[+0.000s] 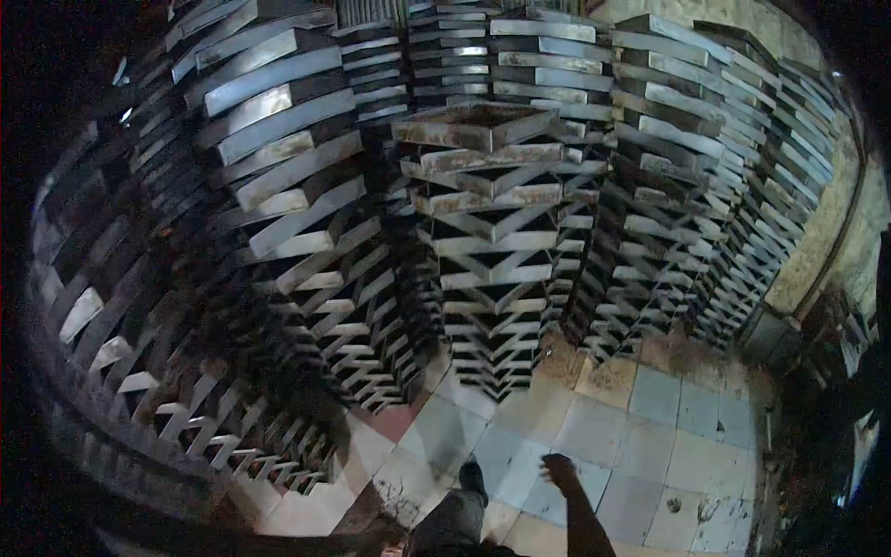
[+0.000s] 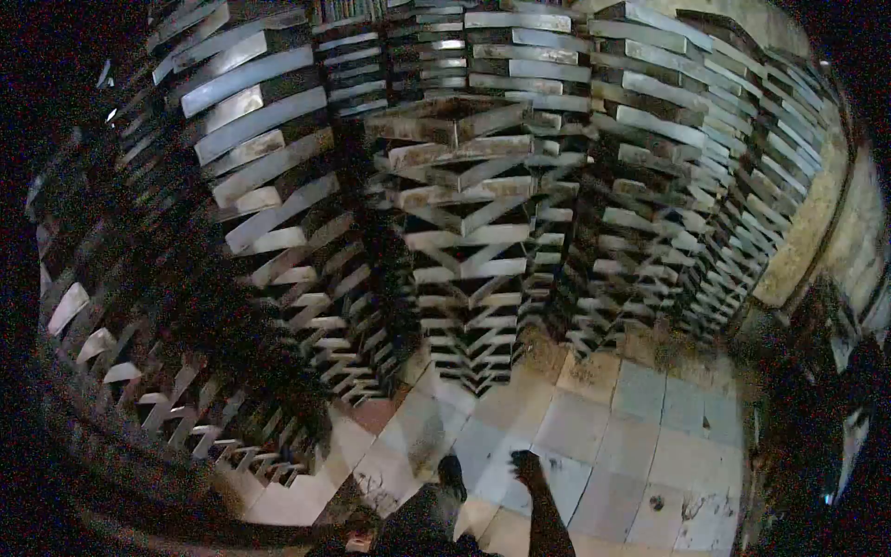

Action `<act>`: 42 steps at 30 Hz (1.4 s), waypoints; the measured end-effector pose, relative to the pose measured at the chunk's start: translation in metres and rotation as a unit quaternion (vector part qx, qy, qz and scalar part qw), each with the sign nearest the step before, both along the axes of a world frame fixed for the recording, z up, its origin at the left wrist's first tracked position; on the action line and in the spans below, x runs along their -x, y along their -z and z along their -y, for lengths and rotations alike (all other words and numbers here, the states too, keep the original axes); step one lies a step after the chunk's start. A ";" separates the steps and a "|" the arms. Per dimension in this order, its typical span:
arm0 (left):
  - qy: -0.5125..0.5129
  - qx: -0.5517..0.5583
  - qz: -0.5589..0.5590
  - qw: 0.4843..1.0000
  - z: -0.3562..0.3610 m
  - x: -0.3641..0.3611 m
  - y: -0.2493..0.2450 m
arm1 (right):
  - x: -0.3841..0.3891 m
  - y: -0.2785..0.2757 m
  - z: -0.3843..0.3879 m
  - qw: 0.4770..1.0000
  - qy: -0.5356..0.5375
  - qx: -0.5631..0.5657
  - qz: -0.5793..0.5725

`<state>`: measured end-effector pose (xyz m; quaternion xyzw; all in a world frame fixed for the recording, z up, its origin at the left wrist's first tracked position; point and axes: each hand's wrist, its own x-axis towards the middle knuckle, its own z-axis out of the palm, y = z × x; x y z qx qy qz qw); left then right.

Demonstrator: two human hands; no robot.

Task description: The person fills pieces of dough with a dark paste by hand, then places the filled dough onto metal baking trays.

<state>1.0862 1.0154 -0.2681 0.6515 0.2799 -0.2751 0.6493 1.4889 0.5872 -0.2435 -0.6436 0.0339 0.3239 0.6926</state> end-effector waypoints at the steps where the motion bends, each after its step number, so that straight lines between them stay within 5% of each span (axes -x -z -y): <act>1: 0.004 0.010 0.004 1.000 -0.006 -0.031 0.010 | -0.037 -0.024 -0.041 0.996 -0.071 0.001 0.062; 2: 0.006 0.022 0.007 1.000 -0.014 -0.059 0.020 | -0.067 -0.043 -0.080 0.977 -0.116 -0.068 0.168; 3: 0.009 0.033 0.011 0.999 -0.021 -0.087 0.031 | -0.087 -0.099 -0.116 0.986 -0.128 -0.045 0.096; 4: 0.011 0.045 0.018 0.999 -0.031 -0.114 0.039 | -0.110 -0.118 -0.145 0.968 -0.172 -0.069 0.171; 5: 0.012 0.062 0.026 0.998 -0.042 -0.143 0.043 | -0.138 -0.111 -0.173 0.965 -0.201 -0.039 0.165; 7: -0.004 0.144 0.041 0.989 -0.067 -0.199 0.058 | -0.180 -0.152 -0.206 0.964 -0.207 -0.162 0.043; 8: -0.150 0.475 -0.031 0.867 -0.092 -0.227 0.062 | -0.208 -0.166 -0.212 0.942 -0.252 -0.127 0.179; 9: -0.011 0.164 0.073 0.984 -0.081 -0.248 0.064 | -0.240 -0.183 -0.216 0.899 -0.295 -0.089 0.310; 10: -0.011 0.130 0.098 0.987 -0.086 -0.275 0.058 | -0.271 -0.200 -0.221 0.836 -0.333 -0.053 0.433; 13: -0.059 0.168 0.204 0.963 -0.107 -0.343 0.054 | -0.356 -0.289 -0.197 0.916 -0.220 -0.052 0.331; 14: -0.094 0.311 0.230 0.917 -0.118 -0.364 0.048 | -0.383 -0.321 -0.182 0.925 -0.171 -0.063 0.334; 16: -0.105 0.069 0.337 0.933 -0.121 -0.403 0.026 | -0.435 -0.382 -0.155 0.919 -0.075 -0.093 0.375; 19: -0.435 0.260 0.216 0.835 -0.114 -0.443 0.010 | -0.534 -0.426 -0.146 0.865 0.018 -0.137 0.483; 21: -0.422 0.005 0.109 0.900 -0.097 -0.446 0.005 | -0.590 -0.478 -0.152 0.834 0.071 -0.127 0.532; 22: -0.268 -0.288 0.272 0.878 -0.075 -0.433 0.002 | -0.625 -0.500 -0.159 0.804 0.082 -0.111 0.578; 23: -0.070 -0.550 0.383 0.739 -0.060 -0.417 -0.009 | -0.667 -0.515 -0.168 0.773 0.074 -0.179 0.604; 24: -0.187 -0.426 0.291 0.836 -0.030 -0.402 0.001 | -0.687 -0.549 -0.191 0.749 0.105 -0.151 0.636; 25: -0.329 -0.298 0.195 0.874 -0.003 -0.390 0.010 | -0.696 -0.583 -0.212 0.694 0.140 -0.095 0.700; 27: -0.454 -0.114 0.100 0.878 0.062 -0.370 -0.003 | -0.732 -0.625 -0.245 0.606 0.116 -0.047 0.786; 28: -0.534 0.088 0.119 0.833 0.092 -0.359 0.007 | -0.740 -0.641 -0.262 0.547 0.107 -0.019 0.830; 29: -0.306 -0.064 0.119 0.942 0.117 -0.361 0.012 | -0.742 -0.646 -0.277 0.484 0.096 0.005 0.870; 30: -0.051 -0.209 0.103 0.971 0.133 -0.362 0.013 | -0.746 -0.644 -0.289 0.525 0.051 0.009 0.849; 32: 0.036 -0.272 0.189 0.943 0.196 -0.361 0.024 | -0.756 -0.638 -0.306 0.589 -0.057 0.027 0.805; 34: -0.319 -0.139 0.229 0.909 0.272 -0.376 0.052 | -0.752 -0.639 -0.309 0.696 -0.094 0.062 0.709; 36: -0.586 0.018 0.042 0.809 0.322 -0.415 -0.016 | -0.767 -0.630 -0.324 0.546 0.042 -0.046 0.836; 37: -0.578 -0.033 0.122 0.806 0.345 -0.408 0.003 | -0.774 -0.626 -0.331 0.457 0.126 -0.078 0.877; 38: -0.566 -0.083 0.201 0.795 0.367 -0.402 0.017 | -0.738 -0.639 -0.313 0.429 0.151 -0.089 0.886; 42: -0.513 -0.266 -0.026 0.816 0.465 -0.367 0.033 | -0.603 -0.675 -0.231 0.281 0.216 -0.169 0.920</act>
